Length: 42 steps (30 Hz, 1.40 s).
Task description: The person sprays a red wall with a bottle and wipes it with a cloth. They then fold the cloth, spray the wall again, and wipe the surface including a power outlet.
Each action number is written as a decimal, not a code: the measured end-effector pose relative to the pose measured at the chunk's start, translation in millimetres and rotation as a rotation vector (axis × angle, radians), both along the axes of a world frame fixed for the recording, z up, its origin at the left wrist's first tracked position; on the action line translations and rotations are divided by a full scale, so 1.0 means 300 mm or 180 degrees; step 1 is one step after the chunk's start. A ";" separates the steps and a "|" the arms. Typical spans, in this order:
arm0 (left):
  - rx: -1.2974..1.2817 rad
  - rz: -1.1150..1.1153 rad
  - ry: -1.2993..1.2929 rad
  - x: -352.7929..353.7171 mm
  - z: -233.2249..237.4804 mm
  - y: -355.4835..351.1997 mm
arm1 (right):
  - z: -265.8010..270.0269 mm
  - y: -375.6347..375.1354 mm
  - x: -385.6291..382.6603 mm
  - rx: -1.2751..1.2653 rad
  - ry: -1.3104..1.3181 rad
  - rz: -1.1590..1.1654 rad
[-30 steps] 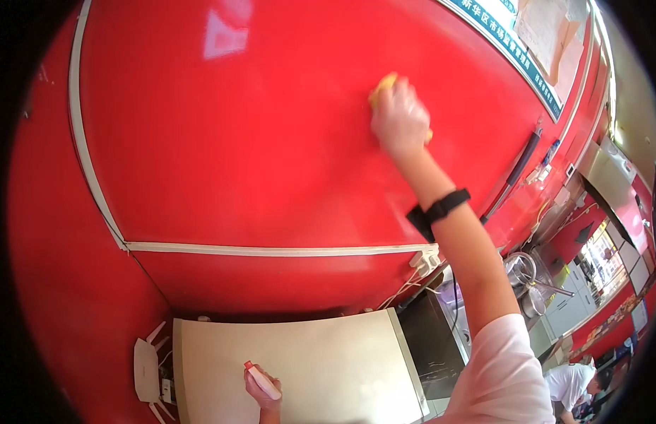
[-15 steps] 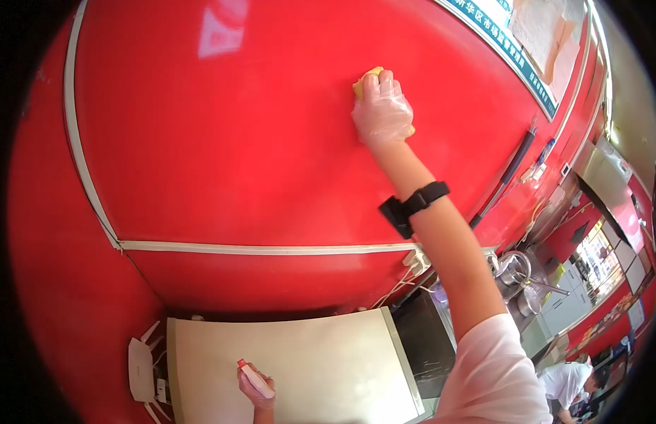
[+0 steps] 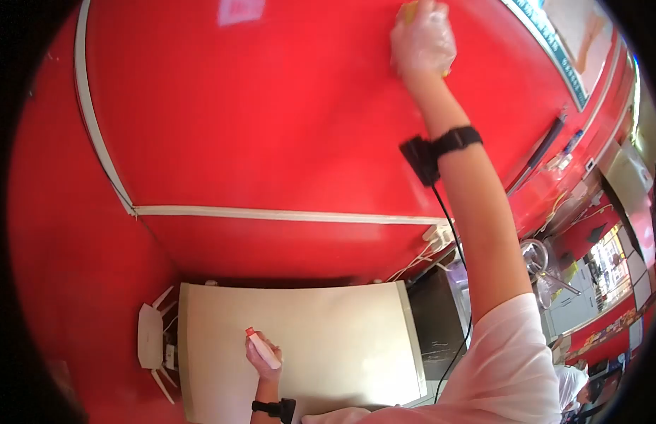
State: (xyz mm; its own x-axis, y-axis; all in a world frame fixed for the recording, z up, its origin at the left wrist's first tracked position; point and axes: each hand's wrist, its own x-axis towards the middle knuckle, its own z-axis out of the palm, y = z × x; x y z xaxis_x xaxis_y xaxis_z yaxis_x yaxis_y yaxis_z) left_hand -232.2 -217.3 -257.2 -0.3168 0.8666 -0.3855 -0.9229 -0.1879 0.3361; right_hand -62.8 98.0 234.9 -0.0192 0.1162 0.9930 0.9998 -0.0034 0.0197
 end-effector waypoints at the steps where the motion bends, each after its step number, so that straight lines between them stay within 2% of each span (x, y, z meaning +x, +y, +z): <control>1: -0.0072 0.0022 0.0054 0.002 0.014 0.005 | 0.010 0.034 -0.012 -0.0049 -0.0714 -0.1088; 2: -0.0065 0.0160 0.0833 0.018 0.018 0.000 | -0.024 0.055 -0.011 -0.0147 -0.0673 -0.1066; 3: -0.0060 0.0270 0.1600 0.024 0.011 -0.008 | -0.054 0.048 -0.025 0.0366 -0.0314 -0.0431; 4: -0.0134 0.0260 0.1638 0.016 -0.013 -0.002 | -0.084 0.046 -0.032 0.0898 0.0061 0.0193; 5: -0.0095 0.0366 0.2793 0.013 -0.046 0.007 | -0.121 0.043 -0.025 0.1199 -0.0221 0.0256; 6: -0.0039 0.0454 0.3938 0.009 -0.058 0.009 | -0.164 0.034 -0.018 0.1143 -0.0199 0.0265; 7: -0.0094 0.0433 0.3949 0.011 -0.027 0.004 | -0.218 0.019 -0.010 0.0571 -0.0191 0.0120; 8: 0.0091 0.0275 0.2773 0.015 0.014 0.002 | -0.273 0.002 0.000 0.0010 -0.0187 -0.0026; 9: 0.0273 0.0137 0.1583 0.021 0.038 -0.001 | -0.337 -0.002 0.015 -0.0017 -0.0188 -0.0014; 10: 0.0250 0.0144 0.1585 0.024 0.036 -0.009 | -0.416 -0.001 0.036 -0.0086 -0.0455 0.0085; 12: 0.0378 0.0329 0.3130 0.017 0.024 -0.009 | -0.589 -0.026 0.066 -0.0453 -0.0768 0.0267; 13: 0.0400 0.0350 0.3146 0.016 0.028 -0.008 | -0.673 -0.056 0.082 -0.0875 -0.0965 0.0323; 14: 0.0491 0.0561 0.3618 0.018 0.031 -0.005 | -0.784 -0.060 0.114 -0.1177 -0.1221 0.0422; 15: 0.0577 0.0785 0.4085 0.021 0.035 -0.005 | -0.845 -0.130 0.122 -0.2026 -0.1396 0.0366; 16: 0.0599 0.0825 0.4094 0.023 0.040 -0.008 | -0.955 -0.150 0.151 -0.2113 -0.1316 0.0669; 17: 0.0614 0.0832 0.3976 0.027 0.045 -0.010 | -1.041 -0.206 0.171 -0.2041 -0.1040 0.0999; 19: 0.0620 0.0897 0.3832 0.035 0.042 -0.006 | -1.165 -0.356 0.188 -0.2287 -0.0460 0.1212; 20: 0.0669 0.0715 0.3866 0.029 0.021 -0.009 | -1.218 -0.434 0.189 -0.2451 -0.0150 0.1297; 22: 0.0642 0.0514 0.3906 0.049 -0.018 -0.038 | -1.305 -0.601 0.208 -0.3225 0.0546 0.1438; 23: 0.0557 0.0053 0.3132 0.059 -0.025 -0.047 | -1.366 -0.675 0.228 -0.3288 0.0563 0.1452; 24: 0.0451 -0.0389 0.2351 0.068 -0.021 -0.061 | -1.441 -0.740 0.257 -0.3681 0.1419 0.1823; 25: 0.0506 -0.0461 0.1418 0.095 0.024 -0.076 | -1.493 -0.805 0.285 -0.4045 0.2323 0.2153; 26: 0.0519 -0.0513 0.0478 0.136 0.072 -0.085 | -1.515 -0.869 0.310 -0.4147 0.2404 0.2111; 28: 0.0533 -0.0286 0.2037 0.209 0.038 -0.104 | -1.526 -1.008 0.353 -0.4137 0.5010 0.3524; 29: 0.0752 -0.0392 0.1991 0.229 -0.020 -0.101 | -1.514 -1.069 0.381 -0.3932 0.5975 0.3965; 30: 0.0995 -0.0500 0.1940 0.244 -0.064 -0.097 | -1.506 -1.120 0.407 -0.3908 0.6139 0.3841; 32: 0.0915 -0.0826 0.0656 0.307 0.020 -0.104 | -1.487 -1.193 0.471 -0.3454 0.7076 0.4749; 33: 0.0853 -0.0942 0.0681 0.334 0.010 -0.102 | -1.474 -1.227 0.499 -0.3317 0.7196 0.4685; 35: 0.1155 -0.0099 0.3904 0.383 -0.022 -0.099 | -1.457 -1.282 0.547 -0.3184 0.7432 0.4605; 36: 0.1203 -0.0233 0.3925 0.400 -0.016 -0.117 | -1.460 -1.302 0.572 -0.3009 0.7515 0.4565; 38: 0.0843 -0.0062 0.4338 0.403 0.005 -0.169 | -1.473 -1.341 0.619 -0.2861 0.7454 0.4490; 39: 0.0992 0.0448 0.5194 0.387 -0.001 -0.203 | -1.477 -1.361 0.640 -0.2831 0.7388 0.4461; 40: 0.1042 0.0354 0.5224 0.379 -0.009 -0.268 | -1.478 -1.382 0.657 -0.2710 0.7457 0.4430; 42: 0.0645 0.0847 0.6415 0.367 0.000 -0.375 | -1.477 -1.409 0.674 -0.2989 0.7127 0.4010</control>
State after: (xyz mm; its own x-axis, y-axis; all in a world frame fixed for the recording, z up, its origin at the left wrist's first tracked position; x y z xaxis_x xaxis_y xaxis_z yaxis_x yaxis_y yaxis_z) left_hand -122.1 -329.7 -257.2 -0.1838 0.7129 0.6768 0.7031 -0.3858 0.5973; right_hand 139.5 -324.7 -208.3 -0.0504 0.9025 -0.4278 -0.6895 -0.3413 -0.6389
